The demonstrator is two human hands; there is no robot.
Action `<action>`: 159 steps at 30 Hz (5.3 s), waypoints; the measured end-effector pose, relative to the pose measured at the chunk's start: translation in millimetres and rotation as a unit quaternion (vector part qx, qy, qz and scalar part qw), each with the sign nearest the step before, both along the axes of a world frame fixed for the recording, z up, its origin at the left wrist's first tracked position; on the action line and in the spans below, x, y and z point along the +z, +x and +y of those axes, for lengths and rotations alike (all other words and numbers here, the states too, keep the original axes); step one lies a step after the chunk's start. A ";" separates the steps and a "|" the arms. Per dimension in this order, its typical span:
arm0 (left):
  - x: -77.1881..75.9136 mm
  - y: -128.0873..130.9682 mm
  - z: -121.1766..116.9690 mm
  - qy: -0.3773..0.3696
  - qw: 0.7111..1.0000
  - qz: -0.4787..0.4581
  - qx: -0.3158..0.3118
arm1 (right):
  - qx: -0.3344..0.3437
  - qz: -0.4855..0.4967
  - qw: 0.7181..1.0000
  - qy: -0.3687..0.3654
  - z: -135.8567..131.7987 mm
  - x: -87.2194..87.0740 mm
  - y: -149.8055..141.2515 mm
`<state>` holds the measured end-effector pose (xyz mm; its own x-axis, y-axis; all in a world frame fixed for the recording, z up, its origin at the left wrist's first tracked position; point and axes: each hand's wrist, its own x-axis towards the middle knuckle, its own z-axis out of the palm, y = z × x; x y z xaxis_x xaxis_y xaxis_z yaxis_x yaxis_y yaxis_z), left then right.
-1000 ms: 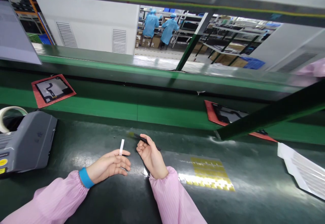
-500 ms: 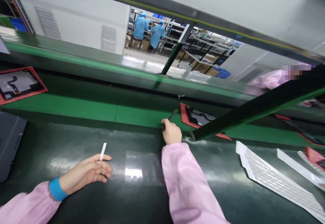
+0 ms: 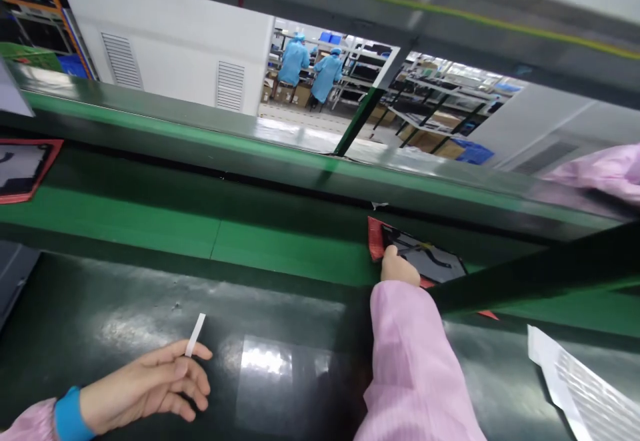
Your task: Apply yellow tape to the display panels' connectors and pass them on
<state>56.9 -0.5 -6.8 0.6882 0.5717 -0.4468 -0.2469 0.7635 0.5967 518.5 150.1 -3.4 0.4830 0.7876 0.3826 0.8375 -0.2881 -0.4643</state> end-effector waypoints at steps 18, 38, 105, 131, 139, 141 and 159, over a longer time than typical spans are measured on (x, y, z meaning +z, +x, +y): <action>0.8 -5.9 0.6 -0.012 0.980 -0.031 0.198 | 0.518 -0.066 0.853 -0.001 -215.1 21.4 -182.9; -11.3 -23.9 -43.4 0.675 0.647 0.346 0.075 | 0.270 0.579 0.770 0.014 -235.0 3.5 -233.5; -1.7 -25.9 -24.8 0.642 0.696 0.291 -0.138 | 0.261 0.525 0.803 -0.104 -232.1 12.0 -247.4; -0.8 -25.4 -25.0 0.679 0.651 0.307 -0.143 | 0.266 0.511 0.810 -0.109 -232.7 10.4 -245.4; 3.8 -28.5 -26.7 0.710 0.639 0.271 -0.117 | 0.274 0.496 0.817 -0.107 -231.6 11.6 -245.6; 4.5 -28.6 -27.3 0.723 0.633 0.256 -0.104 | 0.274 0.492 0.819 -0.107 -231.8 11.6 -245.6; 6.3 -25.3 -26.2 0.760 0.578 0.275 -0.112 | 0.236 0.534 0.809 -0.060 -238.9 7.2 -241.7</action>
<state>31.6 -26.7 -0.5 0.8143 0.5151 0.2677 0.3024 -0.7700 0.5619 276.9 -88.9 3.8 0.1216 0.9816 -0.1474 0.0058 -0.1492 -0.9888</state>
